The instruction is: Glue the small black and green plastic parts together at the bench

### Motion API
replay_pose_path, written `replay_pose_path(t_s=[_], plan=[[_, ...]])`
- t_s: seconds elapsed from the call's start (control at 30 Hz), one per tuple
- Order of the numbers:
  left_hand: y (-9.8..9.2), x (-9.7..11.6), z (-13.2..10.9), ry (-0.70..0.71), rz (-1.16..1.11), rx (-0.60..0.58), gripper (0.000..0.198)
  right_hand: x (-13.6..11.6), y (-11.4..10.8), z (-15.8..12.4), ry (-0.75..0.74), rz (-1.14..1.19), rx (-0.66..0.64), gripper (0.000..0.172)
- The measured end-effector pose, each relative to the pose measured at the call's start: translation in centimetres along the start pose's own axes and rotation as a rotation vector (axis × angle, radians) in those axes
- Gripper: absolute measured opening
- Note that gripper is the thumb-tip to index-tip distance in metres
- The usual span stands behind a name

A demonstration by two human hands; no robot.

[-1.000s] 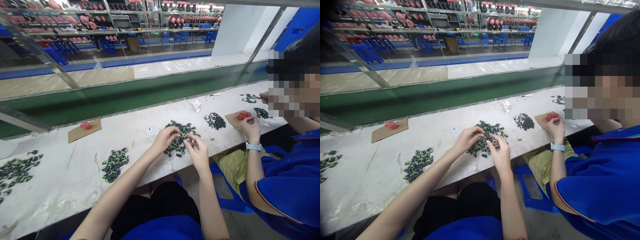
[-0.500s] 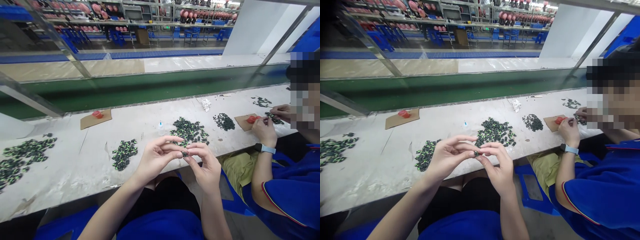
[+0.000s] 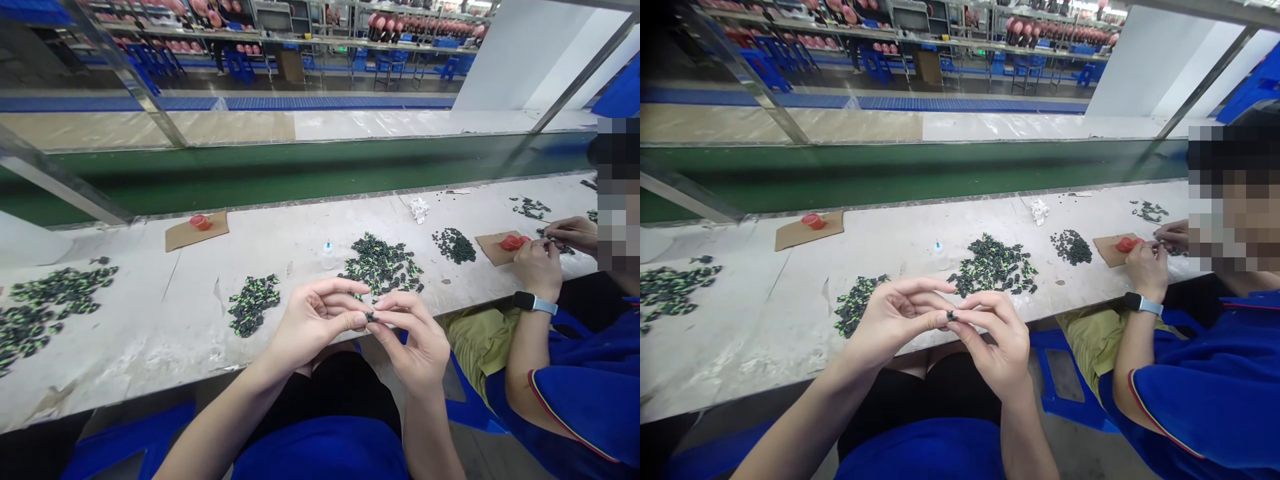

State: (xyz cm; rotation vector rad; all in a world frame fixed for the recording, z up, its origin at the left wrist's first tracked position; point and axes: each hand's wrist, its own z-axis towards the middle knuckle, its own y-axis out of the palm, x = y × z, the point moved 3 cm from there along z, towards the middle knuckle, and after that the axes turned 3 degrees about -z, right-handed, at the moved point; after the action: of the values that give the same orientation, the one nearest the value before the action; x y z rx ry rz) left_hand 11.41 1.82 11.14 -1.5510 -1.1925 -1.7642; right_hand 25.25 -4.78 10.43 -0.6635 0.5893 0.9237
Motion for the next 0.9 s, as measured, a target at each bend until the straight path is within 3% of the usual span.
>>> replay_pose_path(t_s=[0.2,0.37,0.53,0.7,0.77,0.9], plan=[[-0.3,-0.4,0.0,-0.093,-0.044,0.002,0.039,0.2,0.2,-0.1,-0.016,0.039,-0.041,0.027],[-0.3,-1.6,0.3,-0.124,-0.056,0.027,0.039,0.8,0.3,-0.2,0.017,0.014,-0.051,0.018],[0.3,-5.0,0.4,-0.027,0.068,0.098,0.03,3.3,-0.3,-1.2,0.176,-0.086,-0.129,0.001],[0.5,-7.3,-0.3,0.147,0.303,0.0,0.041,5.8,-0.6,-2.1,0.206,-0.169,-0.234,0.007],[-0.3,-7.4,-1.1,0.24,0.481,0.05,0.042,6.7,-0.6,-1.8,0.156,-0.234,-0.189,0.007],[-4.0,-7.2,-3.5,0.453,0.859,0.293,0.033,8.7,-0.9,-0.5,0.018,-0.476,0.085,0.012]])
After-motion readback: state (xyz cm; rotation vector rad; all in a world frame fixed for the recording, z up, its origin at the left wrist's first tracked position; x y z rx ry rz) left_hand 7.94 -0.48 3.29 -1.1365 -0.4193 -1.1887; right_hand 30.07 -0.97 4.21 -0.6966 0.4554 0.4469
